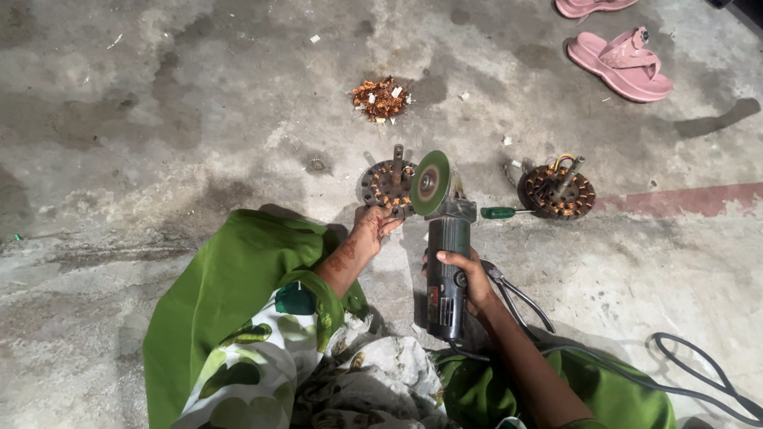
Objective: The person sits on the floor and uses an angle grinder to grind the copper windings on a motor stator. They then use pliers to pull and remove the remaining copper wire from the stator slots.
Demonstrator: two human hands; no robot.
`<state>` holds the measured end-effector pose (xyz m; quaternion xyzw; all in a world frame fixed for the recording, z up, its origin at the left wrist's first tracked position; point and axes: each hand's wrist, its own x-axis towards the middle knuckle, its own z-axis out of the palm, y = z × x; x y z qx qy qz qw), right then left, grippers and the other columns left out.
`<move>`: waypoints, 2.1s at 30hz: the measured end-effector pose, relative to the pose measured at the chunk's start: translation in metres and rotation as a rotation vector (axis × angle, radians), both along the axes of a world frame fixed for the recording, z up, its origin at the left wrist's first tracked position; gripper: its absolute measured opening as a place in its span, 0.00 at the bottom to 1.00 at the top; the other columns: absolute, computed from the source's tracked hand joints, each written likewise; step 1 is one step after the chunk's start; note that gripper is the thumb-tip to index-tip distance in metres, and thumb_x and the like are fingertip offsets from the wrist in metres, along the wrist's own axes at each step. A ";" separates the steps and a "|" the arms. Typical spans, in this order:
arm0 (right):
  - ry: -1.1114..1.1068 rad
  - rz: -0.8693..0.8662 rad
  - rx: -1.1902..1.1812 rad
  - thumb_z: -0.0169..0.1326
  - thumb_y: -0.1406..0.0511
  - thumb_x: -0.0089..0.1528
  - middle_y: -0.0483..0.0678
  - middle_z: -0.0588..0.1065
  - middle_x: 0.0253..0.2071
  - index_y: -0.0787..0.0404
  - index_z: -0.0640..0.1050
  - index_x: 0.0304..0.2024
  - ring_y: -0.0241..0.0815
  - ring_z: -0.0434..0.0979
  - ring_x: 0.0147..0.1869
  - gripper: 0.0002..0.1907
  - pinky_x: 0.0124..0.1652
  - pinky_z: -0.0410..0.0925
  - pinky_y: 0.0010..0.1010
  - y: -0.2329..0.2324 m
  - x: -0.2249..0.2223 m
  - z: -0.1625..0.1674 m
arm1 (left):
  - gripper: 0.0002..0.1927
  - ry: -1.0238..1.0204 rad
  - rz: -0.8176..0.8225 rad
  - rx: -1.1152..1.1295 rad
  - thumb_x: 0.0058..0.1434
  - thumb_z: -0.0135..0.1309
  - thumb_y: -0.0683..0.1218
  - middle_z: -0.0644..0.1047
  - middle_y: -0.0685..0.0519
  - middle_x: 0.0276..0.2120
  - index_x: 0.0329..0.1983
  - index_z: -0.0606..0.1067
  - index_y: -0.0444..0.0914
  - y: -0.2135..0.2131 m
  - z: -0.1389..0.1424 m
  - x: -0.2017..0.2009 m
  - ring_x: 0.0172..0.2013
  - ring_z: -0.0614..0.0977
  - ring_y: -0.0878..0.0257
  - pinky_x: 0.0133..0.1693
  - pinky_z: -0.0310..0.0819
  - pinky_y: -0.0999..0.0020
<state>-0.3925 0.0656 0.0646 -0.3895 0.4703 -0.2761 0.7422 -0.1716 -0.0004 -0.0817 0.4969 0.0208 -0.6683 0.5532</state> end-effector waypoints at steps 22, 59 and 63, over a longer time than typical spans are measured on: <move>0.042 0.015 -0.024 0.61 0.56 0.51 0.57 0.79 0.40 0.66 0.67 0.59 0.48 0.83 0.39 0.37 0.33 0.80 0.40 -0.001 0.000 0.000 | 0.10 0.029 0.049 -0.039 0.62 0.52 0.34 0.80 0.42 0.40 0.47 0.72 0.29 0.001 -0.003 -0.003 0.39 0.86 0.42 0.16 0.73 0.75; 0.042 0.010 -0.007 0.60 0.57 0.52 0.57 0.79 0.39 0.67 0.68 0.58 0.48 0.83 0.38 0.35 0.33 0.80 0.39 -0.003 0.000 -0.003 | 0.12 0.037 0.116 -0.040 0.60 0.51 0.31 0.78 0.43 0.42 0.48 0.71 0.26 0.002 0.021 -0.009 0.40 0.85 0.50 0.45 0.89 0.60; 0.053 0.013 -0.008 0.60 0.57 0.52 0.58 0.79 0.39 0.67 0.67 0.58 0.49 0.83 0.38 0.36 0.33 0.80 0.40 -0.004 0.000 -0.004 | 0.11 0.019 0.108 -0.022 0.61 0.50 0.31 0.78 0.43 0.42 0.47 0.71 0.27 0.002 0.029 -0.009 0.41 0.85 0.50 0.46 0.89 0.59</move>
